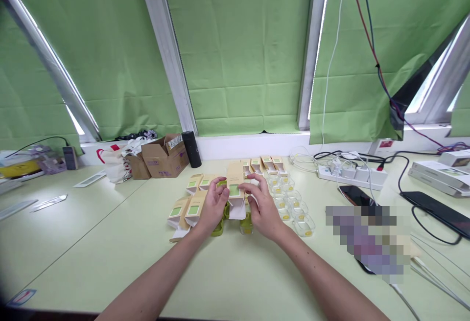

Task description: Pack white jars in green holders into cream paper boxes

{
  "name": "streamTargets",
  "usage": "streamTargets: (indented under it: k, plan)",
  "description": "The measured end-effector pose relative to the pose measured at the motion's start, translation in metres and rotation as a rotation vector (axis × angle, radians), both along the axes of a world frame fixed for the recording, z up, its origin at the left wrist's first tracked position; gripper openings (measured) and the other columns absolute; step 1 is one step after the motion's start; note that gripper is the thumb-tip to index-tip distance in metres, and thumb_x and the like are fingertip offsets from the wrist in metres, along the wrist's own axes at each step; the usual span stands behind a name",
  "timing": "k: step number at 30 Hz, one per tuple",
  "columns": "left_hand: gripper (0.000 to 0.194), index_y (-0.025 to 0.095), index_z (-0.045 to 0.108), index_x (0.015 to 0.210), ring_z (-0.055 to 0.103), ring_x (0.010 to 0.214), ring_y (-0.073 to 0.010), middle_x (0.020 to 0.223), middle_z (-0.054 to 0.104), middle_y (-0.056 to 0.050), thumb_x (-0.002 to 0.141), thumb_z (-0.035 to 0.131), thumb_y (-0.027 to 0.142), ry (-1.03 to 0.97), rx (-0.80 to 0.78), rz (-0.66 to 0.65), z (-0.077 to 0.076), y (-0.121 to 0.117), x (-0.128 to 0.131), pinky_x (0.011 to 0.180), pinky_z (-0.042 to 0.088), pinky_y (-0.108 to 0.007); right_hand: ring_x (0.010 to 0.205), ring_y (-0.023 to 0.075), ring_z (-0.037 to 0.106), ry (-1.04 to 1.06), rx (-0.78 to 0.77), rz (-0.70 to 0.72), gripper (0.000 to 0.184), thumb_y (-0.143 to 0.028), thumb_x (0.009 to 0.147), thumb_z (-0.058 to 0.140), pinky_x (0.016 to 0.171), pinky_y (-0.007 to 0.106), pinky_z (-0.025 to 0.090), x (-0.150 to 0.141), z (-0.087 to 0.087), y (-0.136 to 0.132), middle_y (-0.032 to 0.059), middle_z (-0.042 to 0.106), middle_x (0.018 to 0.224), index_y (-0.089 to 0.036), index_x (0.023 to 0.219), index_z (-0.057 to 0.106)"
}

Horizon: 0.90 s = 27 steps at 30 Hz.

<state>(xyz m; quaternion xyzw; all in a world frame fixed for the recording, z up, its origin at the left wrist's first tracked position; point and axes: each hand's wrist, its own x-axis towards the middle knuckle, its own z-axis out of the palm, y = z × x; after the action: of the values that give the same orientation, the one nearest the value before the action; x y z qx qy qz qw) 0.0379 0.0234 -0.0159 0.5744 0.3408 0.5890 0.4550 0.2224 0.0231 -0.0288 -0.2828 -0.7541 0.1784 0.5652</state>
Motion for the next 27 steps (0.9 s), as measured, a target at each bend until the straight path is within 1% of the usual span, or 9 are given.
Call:
streamTargets:
  k: [4, 6, 8, 10, 13, 17, 21, 23, 27]
  plan:
    - [0.068, 0.024, 0.041, 0.130, 0.073, 0.104, -0.0218, 0.117, 0.074, -0.010, 0.089, 0.069, 0.070, 0.013, 0.021, -0.020, -0.004, 0.002, -0.001, 0.090, 0.057, -0.035, 0.134, 0.0269, 0.054, 0.042, -0.042, 0.040, 0.034, -0.021, 0.107, 0.043, 0.105, 0.049, 0.059, 0.001, 0.000, 0.000, 0.0112, 0.044, 0.144, -0.032, 0.129, 0.066]
    - [0.067, 0.025, 0.040, 0.133, 0.073, 0.102, -0.0214, 0.117, 0.072, -0.011, 0.092, 0.064, 0.072, 0.027, 0.039, -0.035, -0.006, 0.002, -0.002, 0.086, 0.057, -0.034, 0.133, 0.0271, 0.055, 0.086, -0.072, 0.040, 0.031, -0.025, 0.107, 0.046, 0.101, 0.047, 0.060, 0.002, -0.001, -0.001, 0.0117, 0.045, 0.141, -0.032, 0.129, 0.067]
    - [0.063, 0.025, 0.039, 0.136, 0.071, 0.103, -0.0213, 0.123, 0.069, -0.012, 0.097, 0.059, 0.070, 0.059, 0.071, -0.031, -0.007, 0.001, -0.002, 0.086, 0.056, -0.034, 0.132, 0.0275, 0.056, 0.131, -0.100, 0.036, 0.029, -0.029, 0.108, 0.049, 0.098, 0.045, 0.061, 0.003, -0.004, -0.001, 0.0124, 0.046, 0.139, -0.032, 0.129, 0.067]
    - [0.056, 0.026, 0.040, 0.139, 0.068, 0.109, -0.0213, 0.134, 0.063, -0.013, 0.101, 0.058, 0.063, 0.108, 0.125, 0.000, -0.008, -0.001, -0.004, 0.091, 0.055, -0.035, 0.132, 0.0276, 0.056, 0.169, -0.120, 0.029, 0.027, -0.033, 0.107, 0.051, 0.098, 0.044, 0.061, 0.005, -0.006, -0.001, 0.0124, 0.047, 0.137, -0.032, 0.129, 0.068]
    - [0.051, 0.027, 0.043, 0.143, 0.064, 0.114, -0.0220, 0.145, 0.053, -0.014, 0.102, 0.063, 0.049, 0.201, 0.216, 0.020, -0.008, -0.004, -0.007, 0.099, 0.053, -0.038, 0.126, 0.0259, 0.059, 0.200, -0.144, 0.018, 0.026, -0.035, 0.107, 0.052, 0.097, 0.044, 0.061, 0.008, -0.009, 0.000, 0.0111, 0.047, 0.137, -0.033, 0.128, 0.068]
    - [0.047, 0.030, 0.054, 0.142, 0.062, 0.121, -0.0254, 0.150, 0.046, -0.012, 0.098, 0.068, 0.034, 0.309, 0.322, -0.012, -0.007, -0.006, -0.009, 0.107, 0.050, -0.042, 0.107, 0.0215, 0.066, 0.226, -0.189, 0.050, 0.026, -0.037, 0.107, 0.053, 0.092, 0.043, 0.063, 0.009, -0.010, -0.002, 0.0101, 0.044, 0.140, -0.034, 0.128, 0.068]
    - [0.042, 0.030, 0.062, 0.136, 0.055, 0.133, -0.0291, 0.150, 0.045, -0.011, 0.095, 0.070, 0.027, 0.337, 0.346, 0.008, -0.005, -0.008, -0.008, 0.110, 0.049, -0.043, 0.106, 0.0218, 0.067, 0.223, -0.201, 0.072, 0.027, -0.038, 0.106, 0.055, 0.088, 0.042, 0.064, 0.007, -0.009, -0.006, 0.0108, 0.043, 0.141, -0.033, 0.130, 0.067]
    - [0.041, 0.030, 0.064, 0.134, 0.056, 0.132, -0.0288, 0.148, 0.046, -0.011, 0.094, 0.071, 0.025, 0.332, 0.329, 0.022, -0.004, -0.008, -0.007, 0.110, 0.049, -0.043, 0.105, 0.0215, 0.067, 0.215, -0.199, 0.075, 0.028, -0.037, 0.106, 0.056, 0.089, 0.043, 0.064, 0.007, -0.009, -0.007, 0.0106, 0.043, 0.142, -0.033, 0.131, 0.067]
    - [0.040, 0.030, 0.066, 0.132, 0.062, 0.116, -0.0245, 0.145, 0.048, -0.011, 0.093, 0.072, 0.026, 0.309, 0.298, 0.050, -0.003, -0.010, -0.005, 0.104, 0.053, -0.042, 0.105, 0.0213, 0.068, 0.196, -0.177, 0.092, 0.031, -0.037, 0.104, 0.058, 0.097, 0.046, 0.061, 0.007, -0.009, -0.007, 0.0103, 0.043, 0.141, -0.034, 0.134, 0.066]
